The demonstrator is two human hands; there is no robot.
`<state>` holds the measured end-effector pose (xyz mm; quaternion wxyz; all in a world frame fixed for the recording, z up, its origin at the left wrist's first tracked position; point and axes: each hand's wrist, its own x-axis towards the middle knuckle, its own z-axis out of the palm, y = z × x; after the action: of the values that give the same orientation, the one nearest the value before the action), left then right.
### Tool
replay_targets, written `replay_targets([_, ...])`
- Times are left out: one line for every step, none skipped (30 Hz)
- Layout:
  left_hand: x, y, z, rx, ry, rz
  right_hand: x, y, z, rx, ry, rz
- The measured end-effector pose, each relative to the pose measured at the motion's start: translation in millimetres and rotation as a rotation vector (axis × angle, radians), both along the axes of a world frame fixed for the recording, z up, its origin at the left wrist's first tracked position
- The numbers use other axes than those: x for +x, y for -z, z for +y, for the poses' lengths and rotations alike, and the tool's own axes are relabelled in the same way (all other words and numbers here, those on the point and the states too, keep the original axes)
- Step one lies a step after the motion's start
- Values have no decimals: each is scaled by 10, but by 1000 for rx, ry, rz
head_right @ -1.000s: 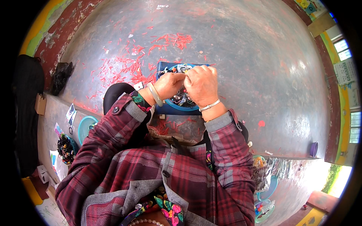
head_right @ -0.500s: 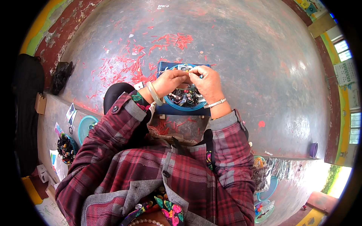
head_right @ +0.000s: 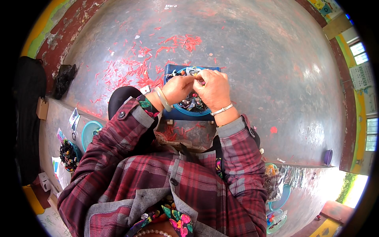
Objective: The person sits on the floor and assembles keychains by hand. They pick up small colorful plastic pieces and black rings from a blue bowl, attach the pieces to the rings, and place the finished items into a separate green bowl.
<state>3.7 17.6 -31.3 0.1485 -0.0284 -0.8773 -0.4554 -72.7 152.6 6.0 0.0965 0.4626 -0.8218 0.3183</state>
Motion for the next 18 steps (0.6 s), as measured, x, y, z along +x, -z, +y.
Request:
replay_targets([8, -16, 1, -25, 5, 6, -5, 15, -2, 5, 2, 7])
replay_targets([9, -9, -2, -34, 6, 9, -18, 30, -6, 11, 5, 14])
replay_targets([8, 4, -8, -42, 6, 13, -31, 39, -8, 17, 7, 21])
replay_targets([11, -8, -9, -51, 7, 16, -42, 41, -8, -14, -3, -21])
replay_targets([16, -21, -8, -35, 8, 15, -54, 42, -7, -45, -13, -63])
replay_targets([21, -37, -5, -18, 9, 13, -65, 44, -3, -76, -22, -105])
replay_targets([25, -55, -3, -2, 9, 12, -79, 59, 0, -102, -22, -164])
replay_targets([21, -49, -4, -5, 14, 7, -93, 86, 6, -127, -21, -223])
replay_targets([11, -33, -8, -8, 18, 2, -104, 99, 16, -153, -19, -281])
replay_targets([5, -13, -17, -11, 21, -3, -109, 90, 21, -156, -22, -378])
replay_targets([-2, 20, -22, 47, 24, -41, -113, 75, 27, -157, -25, -474])
replay_targets([-11, 60, -26, 106, 28, -79, -121, 66, 35, -159, -28, -570])
replay_targets([-19, 63, -25, 165, 33, -117, -141, 64, 49, -181, -42, -613])
replay_targets([-26, 67, -31, 238, 48, -135, -174, 62, 60, -203, -57, -656])
replay_targets([-32, 70, -38, 311, 62, -153, -211, 61, 73, -226, -73, -700])
replay_targets([-37, 48, -39, 385, 78, -170, -254, 56, 97, -223, -58, -724])
replay_targets([-42, 26, -42, 452, 79, -211, -305, 52, 127, -221, -43, -748])
replay_targets([-45, 3, -50, 518, 81, -252, -361, 49, 157, -218, -28, -773])
